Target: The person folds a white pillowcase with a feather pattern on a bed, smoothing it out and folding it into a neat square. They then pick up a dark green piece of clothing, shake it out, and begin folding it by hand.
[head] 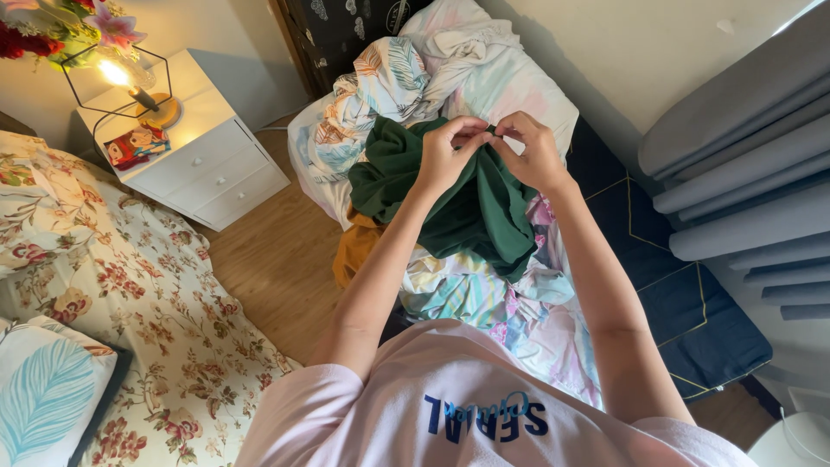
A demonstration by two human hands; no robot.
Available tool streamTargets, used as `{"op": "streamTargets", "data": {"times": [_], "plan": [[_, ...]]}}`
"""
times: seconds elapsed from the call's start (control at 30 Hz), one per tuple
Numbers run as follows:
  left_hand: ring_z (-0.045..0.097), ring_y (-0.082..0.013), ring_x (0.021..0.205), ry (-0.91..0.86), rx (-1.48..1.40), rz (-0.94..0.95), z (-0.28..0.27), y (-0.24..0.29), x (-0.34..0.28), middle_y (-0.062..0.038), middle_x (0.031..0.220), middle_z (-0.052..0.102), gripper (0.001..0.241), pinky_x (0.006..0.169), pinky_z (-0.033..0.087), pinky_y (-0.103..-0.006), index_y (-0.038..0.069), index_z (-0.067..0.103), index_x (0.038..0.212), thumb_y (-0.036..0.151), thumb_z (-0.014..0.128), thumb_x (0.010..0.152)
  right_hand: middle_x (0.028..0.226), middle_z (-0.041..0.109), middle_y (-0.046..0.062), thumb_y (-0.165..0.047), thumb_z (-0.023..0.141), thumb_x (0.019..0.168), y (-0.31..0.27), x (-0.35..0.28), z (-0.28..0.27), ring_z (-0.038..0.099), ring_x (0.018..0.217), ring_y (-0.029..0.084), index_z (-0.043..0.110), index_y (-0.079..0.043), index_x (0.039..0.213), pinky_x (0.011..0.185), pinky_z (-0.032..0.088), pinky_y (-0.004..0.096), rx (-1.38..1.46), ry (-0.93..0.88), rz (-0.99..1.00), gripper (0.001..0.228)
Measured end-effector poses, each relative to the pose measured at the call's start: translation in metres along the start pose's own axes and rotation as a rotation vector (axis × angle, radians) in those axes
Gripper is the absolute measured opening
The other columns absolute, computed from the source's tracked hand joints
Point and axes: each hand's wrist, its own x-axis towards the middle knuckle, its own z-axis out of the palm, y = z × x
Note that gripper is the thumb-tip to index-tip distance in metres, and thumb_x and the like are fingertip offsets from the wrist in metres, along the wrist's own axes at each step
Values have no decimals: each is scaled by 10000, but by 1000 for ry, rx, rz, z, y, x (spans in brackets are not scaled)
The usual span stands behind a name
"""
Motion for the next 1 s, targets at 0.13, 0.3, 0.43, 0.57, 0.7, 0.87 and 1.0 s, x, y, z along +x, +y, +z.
{"op": "streamTargets", "data": {"times": [0.13, 0.3, 0.43, 0.57, 0.7, 0.87, 1.0], "plan": [[748, -235, 804, 10, 38, 53, 2, 18, -13, -158, 885, 748, 143, 713, 641, -319, 49, 688, 1052, 105, 763, 945, 930, 652, 192, 42, 726, 1014, 8, 2, 3, 706, 913, 345, 618, 53, 1060, 819, 615, 446, -7, 24, 15, 118], [641, -211, 795, -55, 347, 237, 12, 24, -23, -6, 804, 579, 202, 753, 533, -358, 159, 579, 886, 182, 780, 881, 901, 629, 223, -7, 692, 1057, -4, 8, 1, 691, 857, 357, 562, 45, 1094, 748, 613, 421, -121, 21, 6, 145], [605, -209, 736, 88, 478, 205, 31, 12, -23, -9, 737, 537, 260, 701, 486, -355, 143, 523, 790, 189, 758, 893, 860, 595, 239, 6, 651, 1070, -18, 14, 2, 688, 823, 423, 532, 48, 1096, 755, 624, 479, -138, 8, -15, 129], [666, -289, 787, 205, 641, 98, 49, 0, -29, -111, 781, 623, 185, 734, 535, -397, 67, 630, 768, 186, 699, 891, 910, 591, 197, 10, 649, 1068, -13, 16, 6, 670, 837, 371, 527, 18, 1076, 736, 618, 432, -119, 90, -35, 122], [599, -414, 1193, 8, 776, -343, 61, -87, -41, -229, 1239, 657, 333, 1038, 394, -622, 98, 613, 653, 317, 587, 903, 910, 571, 129, 54, 574, 1086, -24, 20, 0, 632, 847, 245, 538, 0, 1047, 740, 622, 384, -1, 152, -33, 75], [599, -405, 1004, 22, 936, -281, 41, -118, -68, -231, 1140, 662, 445, 905, 476, -481, -105, 725, 954, 326, 642, 878, 1036, 492, 90, 149, 531, 1052, -23, 28, -35, 477, 875, 166, 476, -11, 1055, 748, 436, 277, 113, 262, 12, 168], [542, -436, 1175, -111, 877, -561, 10, -157, -107, -254, 1306, 560, 398, 857, 585, -464, -119, 717, 1003, 262, 633, 921, 1071, 443, 113, 227, 512, 1049, -34, 40, -83, 433, 866, 193, 427, -35, 1109, 725, 368, 298, 96, 392, -207, 283]]}}
